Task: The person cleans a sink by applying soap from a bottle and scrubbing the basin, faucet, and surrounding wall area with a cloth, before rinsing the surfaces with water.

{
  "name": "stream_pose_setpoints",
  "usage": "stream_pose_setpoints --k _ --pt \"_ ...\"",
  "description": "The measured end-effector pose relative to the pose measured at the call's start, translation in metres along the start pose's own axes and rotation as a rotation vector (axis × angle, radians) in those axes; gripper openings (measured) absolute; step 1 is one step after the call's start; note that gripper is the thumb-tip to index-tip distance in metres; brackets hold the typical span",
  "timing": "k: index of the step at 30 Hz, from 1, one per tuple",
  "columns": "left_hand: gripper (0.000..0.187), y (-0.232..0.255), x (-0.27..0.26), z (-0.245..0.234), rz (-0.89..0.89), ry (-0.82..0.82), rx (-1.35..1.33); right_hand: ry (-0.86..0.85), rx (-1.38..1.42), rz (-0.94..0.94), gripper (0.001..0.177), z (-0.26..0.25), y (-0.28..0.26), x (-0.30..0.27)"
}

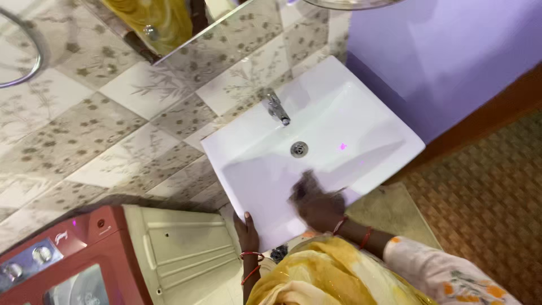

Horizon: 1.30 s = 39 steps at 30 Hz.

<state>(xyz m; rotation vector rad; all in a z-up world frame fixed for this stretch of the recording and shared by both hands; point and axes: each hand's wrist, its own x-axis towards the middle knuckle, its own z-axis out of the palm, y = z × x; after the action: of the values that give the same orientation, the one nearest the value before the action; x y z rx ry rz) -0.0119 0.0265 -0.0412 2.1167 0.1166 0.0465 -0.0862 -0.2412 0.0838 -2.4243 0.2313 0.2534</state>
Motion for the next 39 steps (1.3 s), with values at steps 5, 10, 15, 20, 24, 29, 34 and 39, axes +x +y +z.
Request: stream_pose_setpoints --k 5,10,15,20,24,29,34,39 --pt "0.075 0.003 0.004 -0.012 -0.127 -0.075 -0.017 -0.147 -0.146 -0.637 0.034 0.069 -0.031 0.026" --pt "0.07 0.004 0.007 0.001 -0.138 0.043 0.179 -0.42 -0.398 -0.461 0.032 0.026 0.055 0.039" --pt "0.066 0.004 0.004 0.013 -0.09 0.135 0.265 -0.332 -0.368 -0.106 0.049 -0.094 0.197 0.068" --pt "0.058 0.033 0.001 0.006 -0.119 0.138 0.298 -0.202 -0.568 -0.211 0.032 -0.154 0.247 0.079" --pt "0.055 0.044 0.0 0.003 -0.053 0.167 0.351 -0.222 -0.303 -0.55 0.051 -0.093 0.204 0.082" --pt "0.06 0.028 0.004 0.006 -0.032 0.165 0.271 -0.468 -0.267 -0.686 0.075 0.035 0.085 0.112" --pt "0.058 0.002 0.002 0.013 0.151 0.214 0.332 -0.414 -0.329 -0.82 0.065 0.125 0.043 0.107" --pt "0.058 0.001 -0.001 0.013 0.194 0.217 0.361 -0.131 -0.4 -1.088 0.042 0.045 0.115 0.121"
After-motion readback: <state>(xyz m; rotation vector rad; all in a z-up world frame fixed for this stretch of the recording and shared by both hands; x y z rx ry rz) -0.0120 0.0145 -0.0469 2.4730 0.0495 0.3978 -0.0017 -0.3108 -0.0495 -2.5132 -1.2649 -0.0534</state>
